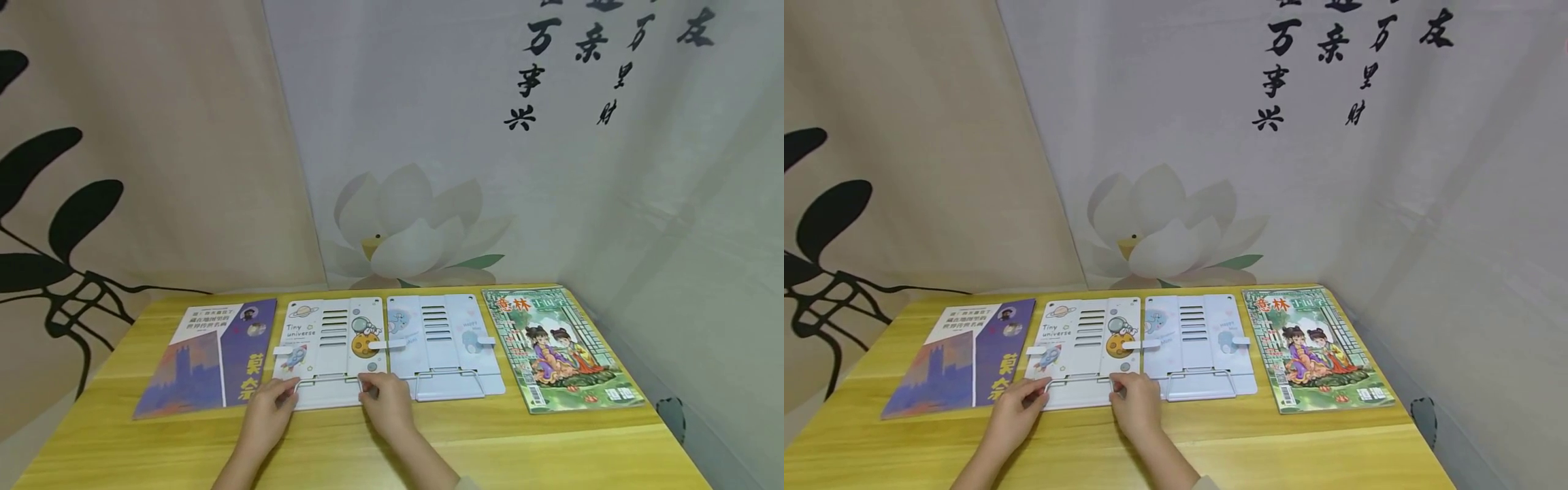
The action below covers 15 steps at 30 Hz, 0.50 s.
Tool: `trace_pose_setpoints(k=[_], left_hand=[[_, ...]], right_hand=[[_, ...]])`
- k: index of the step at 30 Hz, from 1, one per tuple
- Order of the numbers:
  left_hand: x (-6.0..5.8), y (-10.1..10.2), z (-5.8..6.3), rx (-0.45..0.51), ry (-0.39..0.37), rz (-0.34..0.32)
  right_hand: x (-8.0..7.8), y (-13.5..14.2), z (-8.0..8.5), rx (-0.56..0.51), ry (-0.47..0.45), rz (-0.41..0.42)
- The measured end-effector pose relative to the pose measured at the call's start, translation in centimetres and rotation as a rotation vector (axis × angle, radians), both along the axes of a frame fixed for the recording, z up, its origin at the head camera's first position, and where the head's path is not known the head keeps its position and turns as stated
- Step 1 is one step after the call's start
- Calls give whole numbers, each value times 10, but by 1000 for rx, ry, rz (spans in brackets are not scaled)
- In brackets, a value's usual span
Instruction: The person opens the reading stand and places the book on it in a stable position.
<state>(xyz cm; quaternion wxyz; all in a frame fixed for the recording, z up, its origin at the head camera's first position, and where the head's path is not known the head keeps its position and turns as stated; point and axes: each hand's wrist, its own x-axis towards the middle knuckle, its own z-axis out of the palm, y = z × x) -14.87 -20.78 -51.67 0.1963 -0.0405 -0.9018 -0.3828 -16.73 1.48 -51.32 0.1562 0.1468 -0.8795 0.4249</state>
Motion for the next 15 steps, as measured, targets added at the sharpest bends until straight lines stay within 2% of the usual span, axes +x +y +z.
trace_pose_setpoints(k=[4,9,15], left_hand=[[0,1,2,40,-36,4],[-1,1,1,86,-71,-7],[0,-1,-1,127,-2,-49]], right_hand=[[-1,-3,0,-29,-38,-11],[-1,-4,1,-33,-67,15],[-2,-3,0,-60,-110,69]])
